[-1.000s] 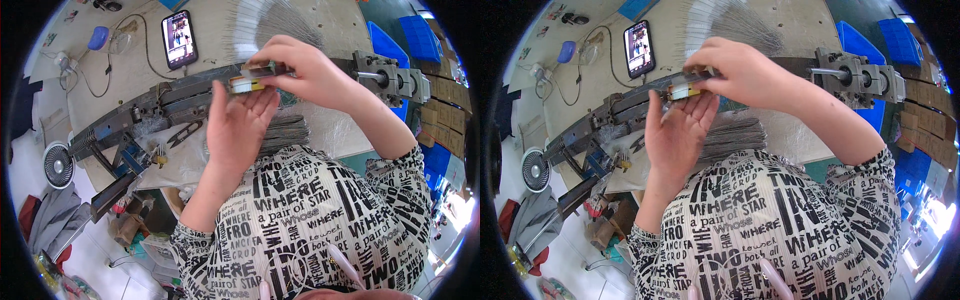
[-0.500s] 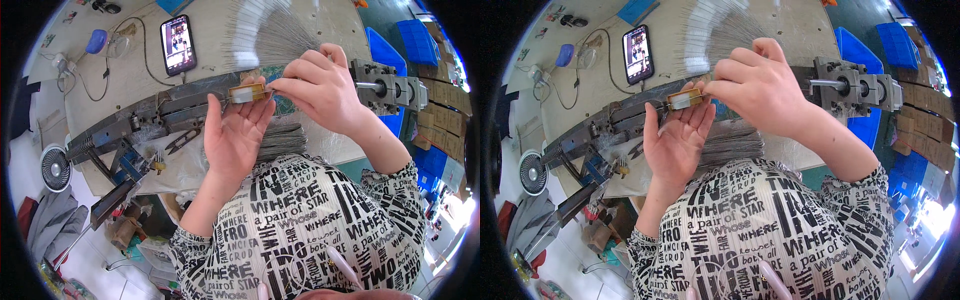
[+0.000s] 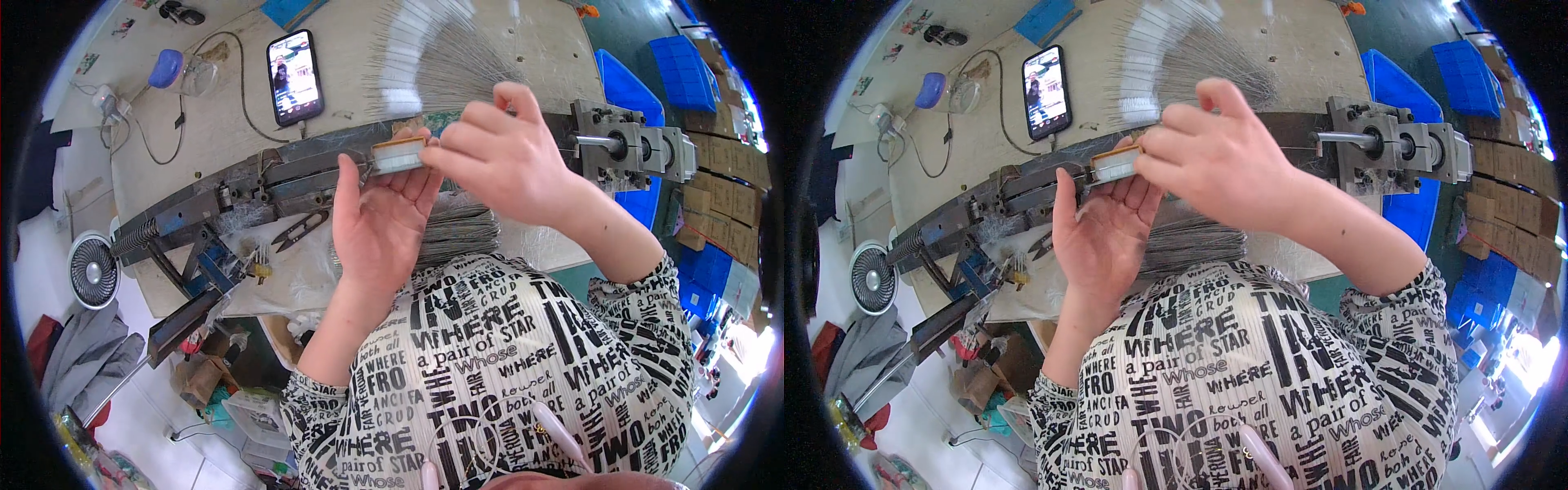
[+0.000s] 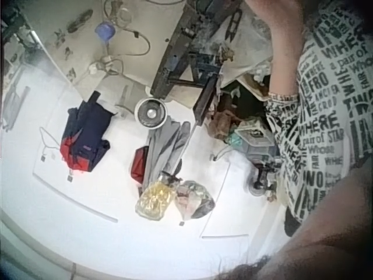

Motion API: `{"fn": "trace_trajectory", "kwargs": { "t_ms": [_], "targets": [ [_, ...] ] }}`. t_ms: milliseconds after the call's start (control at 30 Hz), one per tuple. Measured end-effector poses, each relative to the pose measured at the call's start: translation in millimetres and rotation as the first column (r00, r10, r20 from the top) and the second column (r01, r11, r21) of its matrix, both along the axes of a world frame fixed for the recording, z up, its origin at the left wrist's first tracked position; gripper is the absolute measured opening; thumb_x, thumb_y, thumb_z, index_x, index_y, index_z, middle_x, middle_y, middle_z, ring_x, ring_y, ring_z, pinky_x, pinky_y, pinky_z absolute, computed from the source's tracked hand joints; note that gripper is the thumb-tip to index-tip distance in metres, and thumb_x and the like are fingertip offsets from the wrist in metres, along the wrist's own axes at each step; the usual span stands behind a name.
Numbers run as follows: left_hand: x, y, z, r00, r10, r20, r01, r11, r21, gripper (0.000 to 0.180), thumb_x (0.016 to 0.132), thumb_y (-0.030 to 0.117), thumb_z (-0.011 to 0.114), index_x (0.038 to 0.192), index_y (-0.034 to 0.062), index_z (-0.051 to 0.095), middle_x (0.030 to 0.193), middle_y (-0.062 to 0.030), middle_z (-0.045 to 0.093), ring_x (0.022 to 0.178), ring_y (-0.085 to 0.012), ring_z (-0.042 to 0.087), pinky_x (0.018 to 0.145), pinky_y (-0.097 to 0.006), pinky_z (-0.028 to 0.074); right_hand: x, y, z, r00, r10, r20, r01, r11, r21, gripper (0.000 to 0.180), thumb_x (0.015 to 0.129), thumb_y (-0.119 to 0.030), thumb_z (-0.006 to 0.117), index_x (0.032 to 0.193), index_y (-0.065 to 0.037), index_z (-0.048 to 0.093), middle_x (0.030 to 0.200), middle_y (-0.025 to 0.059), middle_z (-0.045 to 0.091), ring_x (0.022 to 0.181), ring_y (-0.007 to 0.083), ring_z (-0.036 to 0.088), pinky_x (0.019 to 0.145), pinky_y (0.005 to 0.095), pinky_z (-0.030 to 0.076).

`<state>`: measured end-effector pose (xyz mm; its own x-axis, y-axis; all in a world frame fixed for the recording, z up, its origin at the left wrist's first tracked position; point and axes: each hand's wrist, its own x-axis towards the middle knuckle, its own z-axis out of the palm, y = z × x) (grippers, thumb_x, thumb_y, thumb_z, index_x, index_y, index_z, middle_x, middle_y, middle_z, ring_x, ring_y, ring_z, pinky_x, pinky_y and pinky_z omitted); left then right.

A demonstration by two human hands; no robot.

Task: The worker is manually assembling small cleaning brushes by inserting bundles of bristles into metal frames and securing them using a jig and thread.

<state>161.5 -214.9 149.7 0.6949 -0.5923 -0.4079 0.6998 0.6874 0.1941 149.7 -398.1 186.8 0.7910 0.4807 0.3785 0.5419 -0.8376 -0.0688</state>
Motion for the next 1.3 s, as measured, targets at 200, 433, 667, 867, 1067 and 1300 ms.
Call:
{"fn": "trace_trajectory", "kwargs": {
  "t_ms": [200, 433, 667, 867, 1067, 1300],
  "targets": [
    [1.4, 2.0, 0.6, 1.0, -0.005, -0.004, 0.005, 0.998, 0.055, 0.07, 0.099, 0.055, 0.036, 0.137, -0.0036, 0.041, 0.136, -0.0146, 0.05, 0.125, -0.023, 0.048, 0.112, -0.038, 0.034, 8.7, -10.3, 1.9, 0.999, 0.003, -0.035, -0.002, 1.0, 0.014, 0.017, 0.072, -0.015, 0.066, 0.089, -0.016, 0.063, 0.083, -0.0041, 0.057, 0.083, 0.0156, 0.055, 0.09, 0.0393, 0.037],
    [3.9, -0.1, 9.0, 1.0, -0.007, 0.008, 0.007, 0.999, 0.053, 0.072, 0.099, 0.055, 0.036, 0.138, -0.0059, 0.037, 0.136, -0.015, 0.048, 0.126, -0.0235, 0.047, 0.113, -0.038, 0.033, 3.0, -8.9, -6.8, 0.994, -0.056, -0.091, 0.07, 0.985, 0.16, 0.017, 0.075, -0.014, 0.065, 0.092, -0.012, 0.062, 0.09, 0.0007, 0.059, 0.092, 0.0186, 0.057, 0.094, 0.0393, 0.038],
    [3.6, -2.4, 8.1, 0.999, -0.038, 0.01, 0.037, 0.997, 0.064, 0.073, 0.099, 0.053, 0.041, 0.136, -0.0091, 0.035, 0.138, -0.0215, 0.044, 0.13, -0.0296, 0.043, 0.113, -0.041, 0.035, -10.2, -19.4, -7.1, 0.995, -0.065, -0.07, 0.074, 0.987, 0.14, 0.018, 0.074, -0.014, 0.066, 0.092, -0.012, 0.065, 0.095, 0.0012, 0.061, 0.095, 0.0209, 0.058, 0.093, 0.0397, 0.039],
    [-0.9, 3.3, -14.4, 0.99, -0.077, 0.121, 0.045, 0.967, 0.25, 0.068, 0.1, 0.052, 0.037, 0.139, -0.0037, 0.034, 0.142, -0.0179, 0.042, 0.134, -0.0288, 0.04, 0.113, -0.042, 0.033, -74.6, -35.3, 12.8, 0.963, -0.224, -0.148, 0.267, 0.857, 0.441, 0.021, 0.076, -0.002, 0.065, 0.096, -0.006, 0.064, 0.087, 0.005, 0.064, 0.081, 0.0249, 0.059, 0.085, 0.0385, 0.042],
    [-20.6, 12.5, -37.5, 0.917, -0.337, 0.214, 0.189, 0.838, 0.512, 0.061, 0.104, 0.046, 0.03, 0.145, -0.0003, 0.028, 0.15, -0.0152, 0.034, 0.138, -0.028, 0.035, 0.114, -0.043, 0.029, -114.1, -51.4, -50.6, 0.753, -0.151, -0.64, 0.532, 0.712, 0.458, 0.02, 0.088, -0.004, 0.056, 0.107, -0.005, 0.062, 0.096, 0.0112, 0.063, 0.089, 0.0314, 0.059, 0.08, 0.0384, 0.045],
    [-73.0, 181.0, -58.3, 0.955, 0.272, 0.118, -0.288, 0.758, 0.585, 0.042, 0.102, 0.026, 0.041, 0.136, 0.0015, 0.044, 0.133, -0.0128, 0.053, 0.12, -0.025, 0.053, 0.102, -0.038, 0.042, -115.6, -39.0, -74.4, 0.572, -0.243, -0.784, 0.65, 0.717, 0.252, 0.018, 0.084, -0.015, 0.061, 0.1, -0.007, 0.064, 0.093, 0.0116, 0.063, 0.09, 0.0338, 0.062, 0.078, 0.0428, 0.049]
  ]
}}
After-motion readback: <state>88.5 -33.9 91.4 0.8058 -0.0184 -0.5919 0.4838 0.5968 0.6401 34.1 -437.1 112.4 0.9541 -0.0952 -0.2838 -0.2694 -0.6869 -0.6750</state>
